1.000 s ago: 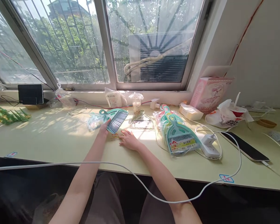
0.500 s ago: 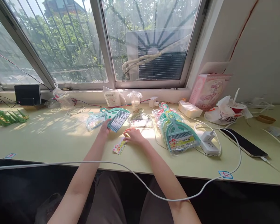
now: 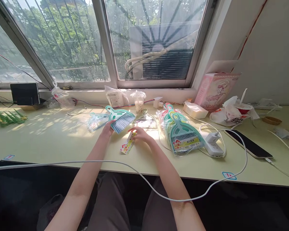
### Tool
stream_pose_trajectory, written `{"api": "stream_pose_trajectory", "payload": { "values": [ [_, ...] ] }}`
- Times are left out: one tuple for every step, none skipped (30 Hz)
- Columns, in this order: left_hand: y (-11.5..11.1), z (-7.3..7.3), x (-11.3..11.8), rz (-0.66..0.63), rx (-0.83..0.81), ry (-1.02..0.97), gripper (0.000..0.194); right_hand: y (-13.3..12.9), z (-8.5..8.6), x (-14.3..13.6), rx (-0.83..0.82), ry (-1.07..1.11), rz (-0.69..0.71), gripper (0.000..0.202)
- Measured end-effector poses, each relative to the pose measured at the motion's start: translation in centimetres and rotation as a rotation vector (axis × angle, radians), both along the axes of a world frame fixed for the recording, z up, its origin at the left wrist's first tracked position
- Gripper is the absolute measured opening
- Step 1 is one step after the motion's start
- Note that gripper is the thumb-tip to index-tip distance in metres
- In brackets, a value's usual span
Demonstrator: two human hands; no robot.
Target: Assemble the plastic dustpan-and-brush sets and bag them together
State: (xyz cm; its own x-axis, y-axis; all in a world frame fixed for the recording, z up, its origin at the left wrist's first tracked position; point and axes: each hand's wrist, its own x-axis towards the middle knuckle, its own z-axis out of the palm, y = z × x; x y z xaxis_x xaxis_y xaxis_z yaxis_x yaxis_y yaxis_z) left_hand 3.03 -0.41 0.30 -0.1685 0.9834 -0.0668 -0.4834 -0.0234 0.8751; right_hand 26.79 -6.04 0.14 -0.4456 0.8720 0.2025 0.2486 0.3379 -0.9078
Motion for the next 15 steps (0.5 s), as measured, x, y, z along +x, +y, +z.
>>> {"api": "stream_pose_trajectory", "payload": {
  "values": [
    [0.0,0.0,0.1,-0.005,0.008,0.01,0.049,0.0,0.3,0.1,-0.041,0.11,-0.017,0.05],
    [-0.1,0.1,0.2,-0.012,0.018,0.021,0.05,0.0,0.7,0.2,-0.077,0.227,-0.045,0.058],
    [-0.1,0.1,0.4,-0.023,0.033,0.029,0.051,0.0,1.1,0.3,-0.101,0.342,-0.079,0.065],
    [-0.1,0.1,0.6,-0.044,0.053,0.037,0.053,0.0,1.4,0.5,-0.11,0.444,-0.115,0.071],
    [-0.1,0.1,0.9,-0.073,0.074,0.044,0.054,0.0,1.7,0.7,-0.105,0.525,-0.148,0.073],
    [-0.1,0.0,1.2,-0.11,0.095,0.05,0.055,0.1,2.0,1.0,-0.092,0.58,-0.175,0.073],
    [-0.2,0.0,1.5,-0.149,0.113,0.053,0.056,0.2,2.1,1.2,-0.079,0.608,-0.197,0.072],
    [-0.3,0.0,1.9,-0.191,0.125,0.053,0.058,0.3,2.2,1.3,-0.069,0.614,-0.219,0.07],
    [-0.4,0.0,2.3,-0.231,0.137,0.051,0.059,0.4,2.2,1.5,-0.063,0.608,-0.243,0.069],
    [-0.6,0.0,2.8,-0.268,0.151,0.049,0.061,0.6,2.1,1.5,-0.056,0.6,-0.269,0.068],
    [-0.8,0.1,3.2,-0.304,0.166,0.046,0.062,0.7,2.0,1.5,-0.047,0.597,-0.293,0.066],
    [-1.0,0.1,3.6,-0.341,0.18,0.046,0.063,0.8,1.9,1.4,-0.033,0.6,-0.314,0.064],
    [-1.2,0.1,3.9,-0.376,0.194,0.048,0.064,1.0,1.8,1.3,-0.011,0.605,-0.335,0.062],
    [-1.4,0.2,4.2,-0.408,0.21,0.054,0.065,1.1,1.6,1.2,0.019,0.607,-0.358,0.06],
    [-1.6,0.2,4.5,-0.437,0.226,0.062,0.065,1.1,1.5,1.0,0.059,0.599,-0.39,0.057]
  ]
}}
